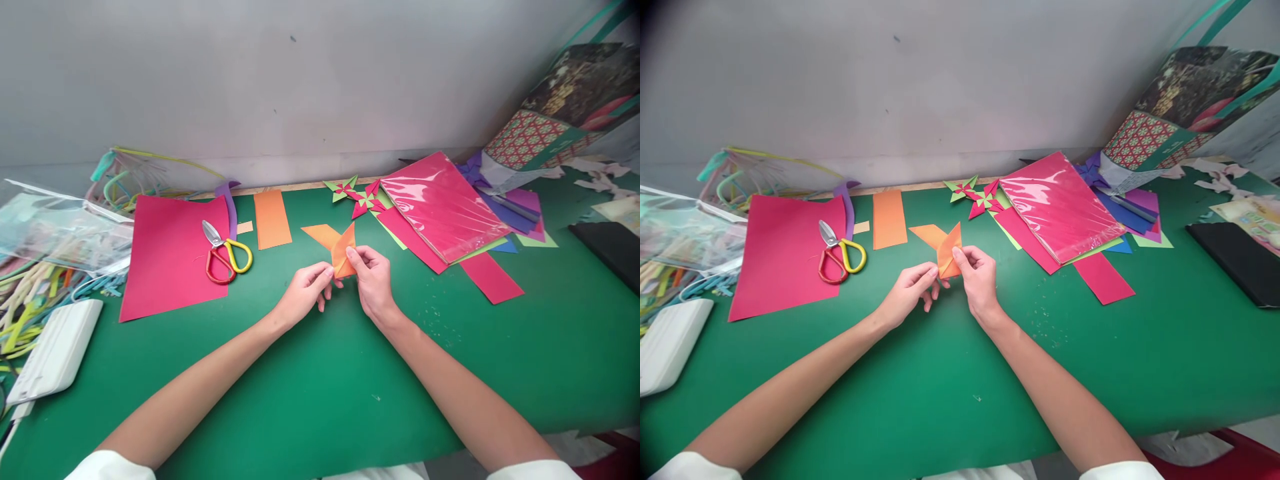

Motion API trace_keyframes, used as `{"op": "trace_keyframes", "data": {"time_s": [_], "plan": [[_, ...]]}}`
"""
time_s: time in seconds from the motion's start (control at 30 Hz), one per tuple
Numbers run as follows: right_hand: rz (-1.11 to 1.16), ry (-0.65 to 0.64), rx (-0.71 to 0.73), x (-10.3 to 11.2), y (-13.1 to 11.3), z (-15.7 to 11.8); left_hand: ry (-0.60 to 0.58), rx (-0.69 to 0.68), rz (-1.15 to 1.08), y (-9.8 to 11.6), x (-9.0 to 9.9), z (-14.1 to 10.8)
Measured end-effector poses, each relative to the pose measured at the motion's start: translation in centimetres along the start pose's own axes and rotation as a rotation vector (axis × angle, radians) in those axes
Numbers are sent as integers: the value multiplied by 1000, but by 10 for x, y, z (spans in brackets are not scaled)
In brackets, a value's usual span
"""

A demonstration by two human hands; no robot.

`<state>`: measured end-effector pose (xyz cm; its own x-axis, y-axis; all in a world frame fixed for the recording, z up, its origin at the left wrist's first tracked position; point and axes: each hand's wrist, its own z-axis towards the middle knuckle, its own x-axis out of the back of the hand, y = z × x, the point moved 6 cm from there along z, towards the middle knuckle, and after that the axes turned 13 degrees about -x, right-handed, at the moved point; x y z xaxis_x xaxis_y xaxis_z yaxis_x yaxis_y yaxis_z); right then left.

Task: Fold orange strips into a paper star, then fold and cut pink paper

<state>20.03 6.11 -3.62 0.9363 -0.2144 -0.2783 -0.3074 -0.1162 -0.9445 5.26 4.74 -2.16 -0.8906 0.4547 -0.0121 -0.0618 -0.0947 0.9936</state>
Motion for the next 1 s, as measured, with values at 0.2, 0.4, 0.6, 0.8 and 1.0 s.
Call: {"op": "trace_keyframes", "data": {"time_s": [0.2,0.4,0.6,0.8,1.0], "plan": [[-93,-55,45,-4,-1,0,13,20,188,5,13,4],[-143,-67,58,-5,0,1,19,69,200,2,16,5],[-138,-71,54,-4,1,2,57,67,142,-4,16,4],[-146,-93,52,-4,1,3,-32,115,118,2,12,6],[-166,-112,49,-6,0,1,-44,144,162,0,13,7]]}}
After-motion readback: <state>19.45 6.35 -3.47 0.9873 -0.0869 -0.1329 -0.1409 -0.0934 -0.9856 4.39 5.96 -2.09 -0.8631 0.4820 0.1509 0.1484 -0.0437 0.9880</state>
